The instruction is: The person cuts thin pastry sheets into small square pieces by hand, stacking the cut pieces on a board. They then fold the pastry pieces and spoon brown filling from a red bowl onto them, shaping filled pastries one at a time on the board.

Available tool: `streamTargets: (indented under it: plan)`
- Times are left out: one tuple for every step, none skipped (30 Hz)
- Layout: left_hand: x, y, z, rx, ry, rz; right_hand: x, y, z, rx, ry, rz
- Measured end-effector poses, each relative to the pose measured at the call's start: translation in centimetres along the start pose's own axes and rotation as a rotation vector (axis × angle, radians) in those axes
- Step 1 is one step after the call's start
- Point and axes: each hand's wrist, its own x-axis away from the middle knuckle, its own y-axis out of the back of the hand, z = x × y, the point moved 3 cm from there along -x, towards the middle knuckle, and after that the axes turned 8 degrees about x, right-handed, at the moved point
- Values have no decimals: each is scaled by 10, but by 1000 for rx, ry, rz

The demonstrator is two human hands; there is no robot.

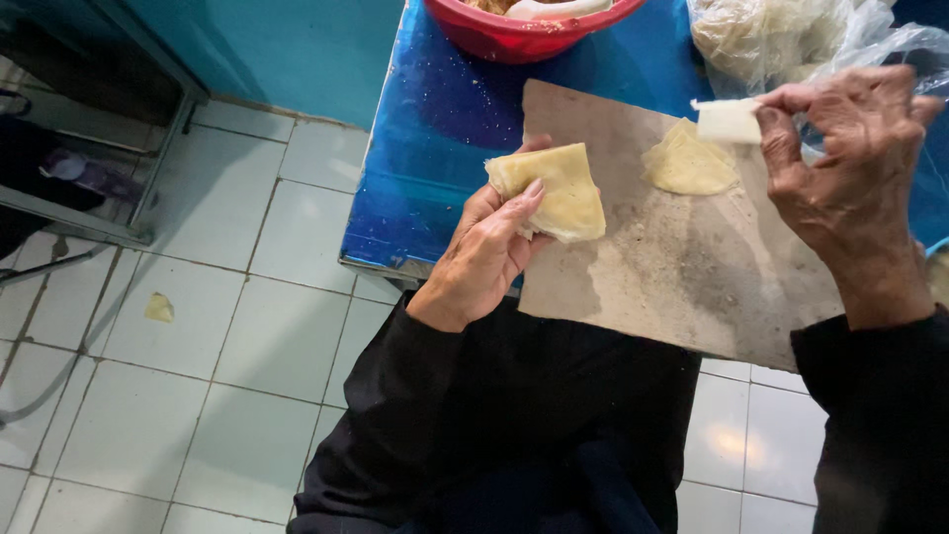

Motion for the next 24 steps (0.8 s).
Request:
streamTargets:
  plan:
    - [0, 0, 0, -14, -5, -2, -2, 5, 5, 88, 54, -26]
    - [0, -1, 0, -27, -9, -4, -3, 12, 14, 175, 108, -50]
    - [0, -1, 0, -40, -14, -7, -4, 19, 24, 262, 163, -74]
    - [-1, -1, 0, -41, -5, -19, -5, 26, 34, 351, 219, -99]
    - [-2, -1, 1, -41, 2, -32, -5, 33, 43, 440, 277, -124]
    - [-2, -1, 1, -41, 10, -47, -5, 39, 51, 428, 285, -110]
    - [-1, -1, 2, -41, 10, -45, -4, 44, 60, 415, 291, -96]
    - [-1, -1, 1, -43, 12, -41, -3, 48, 65, 404, 295, -82]
    - [-1, -1, 2, -44, 13, -36, -2, 51, 69, 391, 287, -92]
    - [-1, -2, 2, -41, 12, -35, -2, 53, 72, 378, 278, -102]
    - [-1, -2, 2, -39, 11, -34, 0, 54, 74, 365, 268, -113]
    - [-1, -2, 1, -37, 8, -32, 1, 53, 74, 336, 254, -105]
    - [-1, -2, 1, -36, 8, -35, 3, 52, 74, 305, 240, -97]
    - [-2, -3, 1, -35, 8, -39, 5, 51, 74, 275, 226, -88]
    - [-2, -3, 1, -35, 9, -43, 8, 50, 73, 212, 208, -62]
    - [-1, -3, 1, -42, 12, -46, 10, 49, 72, 148, 191, -35]
    - [0, -3, 0, -48, 14, -50, 12, 47, 71, 84, 176, -9]
    - [0, -3, 0, -55, 15, -53, 13, 45, 70, 79, 169, -2]
    - [0, -4, 0, -54, 13, -46, 14, 44, 69, 76, 160, 3]
    - [0, -4, -1, -53, 11, -40, 15, 42, 69, 71, 152, 10]
    - [1, -5, -1, -52, 9, -36, 15, 42, 68, 102, 169, 10]
    - [1, -5, -1, -56, 9, -45, 16, 41, 67, 132, 185, 9]
    - [0, -5, -1, -61, 9, -53, 16, 40, 66, 163, 201, 8]
    - [0, -5, -1, -65, 9, -62, 17, 40, 64, 127, 175, 11]
